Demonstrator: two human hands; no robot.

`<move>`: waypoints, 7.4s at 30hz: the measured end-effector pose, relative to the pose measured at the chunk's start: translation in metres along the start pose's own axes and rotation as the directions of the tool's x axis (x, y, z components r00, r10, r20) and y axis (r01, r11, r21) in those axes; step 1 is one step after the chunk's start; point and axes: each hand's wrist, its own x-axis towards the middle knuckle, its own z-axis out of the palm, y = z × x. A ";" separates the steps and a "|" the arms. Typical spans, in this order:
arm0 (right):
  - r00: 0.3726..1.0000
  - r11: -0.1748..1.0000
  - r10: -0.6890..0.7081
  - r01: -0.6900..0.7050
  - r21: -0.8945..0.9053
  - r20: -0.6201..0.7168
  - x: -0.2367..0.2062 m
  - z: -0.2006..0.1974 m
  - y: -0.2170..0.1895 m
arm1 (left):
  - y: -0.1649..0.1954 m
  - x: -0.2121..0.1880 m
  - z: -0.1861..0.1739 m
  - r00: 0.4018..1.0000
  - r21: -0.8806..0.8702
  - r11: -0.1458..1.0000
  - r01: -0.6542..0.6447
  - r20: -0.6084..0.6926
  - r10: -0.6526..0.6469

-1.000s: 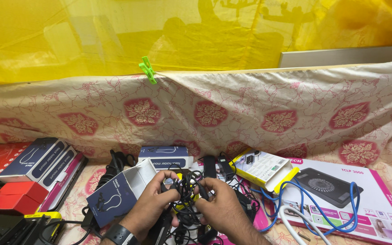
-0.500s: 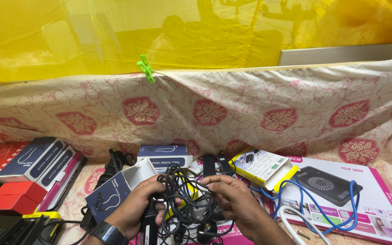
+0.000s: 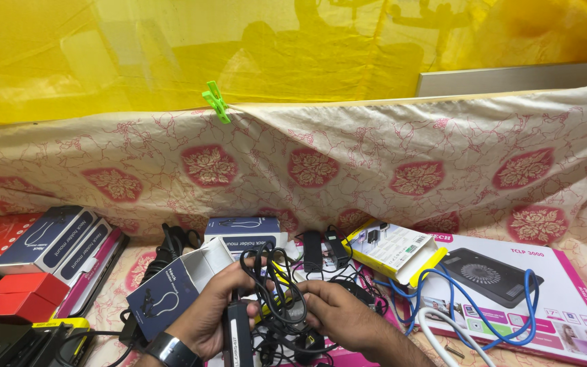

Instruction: The person sits at a bed covered with packaged electronics and handles the items one at a time. They open a yellow product box, sort through tangled cables and adapters, pick up and turn over a computer mouse, open a blue neck-holder box, and finally handle a small red box.

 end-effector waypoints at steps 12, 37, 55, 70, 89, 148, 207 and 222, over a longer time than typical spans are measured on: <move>0.896 0.976 -0.183 0.115 0.188 0.405 -0.001 -0.002 0.012 | -0.002 0.005 -0.006 0.956 0.120 0.991 -0.062 -0.277 0.093; 0.894 0.975 0.132 -0.040 0.218 -0.428 0.017 0.010 0.009 | 0.007 -0.017 0.018 0.939 0.893 0.443 -0.080 -0.081 0.333; 0.958 0.989 -0.145 0.146 -0.015 -0.249 -0.004 0.001 -0.021 | 0.015 -0.011 -0.009 0.962 0.089 0.961 -0.260 0.108 0.250; 0.795 0.802 0.077 -0.408 -0.436 -0.602 -0.014 -0.058 -0.006 | 0.046 -0.003 -0.079 0.793 -0.054 0.806 -0.590 -0.226 0.566; 0.576 0.551 -0.003 0.683 0.480 -0.817 0.004 -0.089 0.010 | 0.033 0.004 -0.070 0.926 0.599 0.741 -0.303 0.000 0.378; 0.750 0.752 -0.657 0.659 0.002 -0.070 0.012 0.033 -0.015 | -0.028 0.052 0.032 0.856 0.263 0.852 -0.453 -0.138 0.498; 0.882 0.756 -0.151 -0.189 -0.627 -0.447 0.107 0.123 -0.057 | 0.046 0.005 -0.145 0.698 0.820 -0.302 -0.486 0.573 0.430; 0.925 0.925 -0.065 0.196 0.325 -0.373 0.160 0.165 -0.003 | 0.067 -0.011 -0.075 0.615 0.747 -0.106 -0.656 0.611 0.498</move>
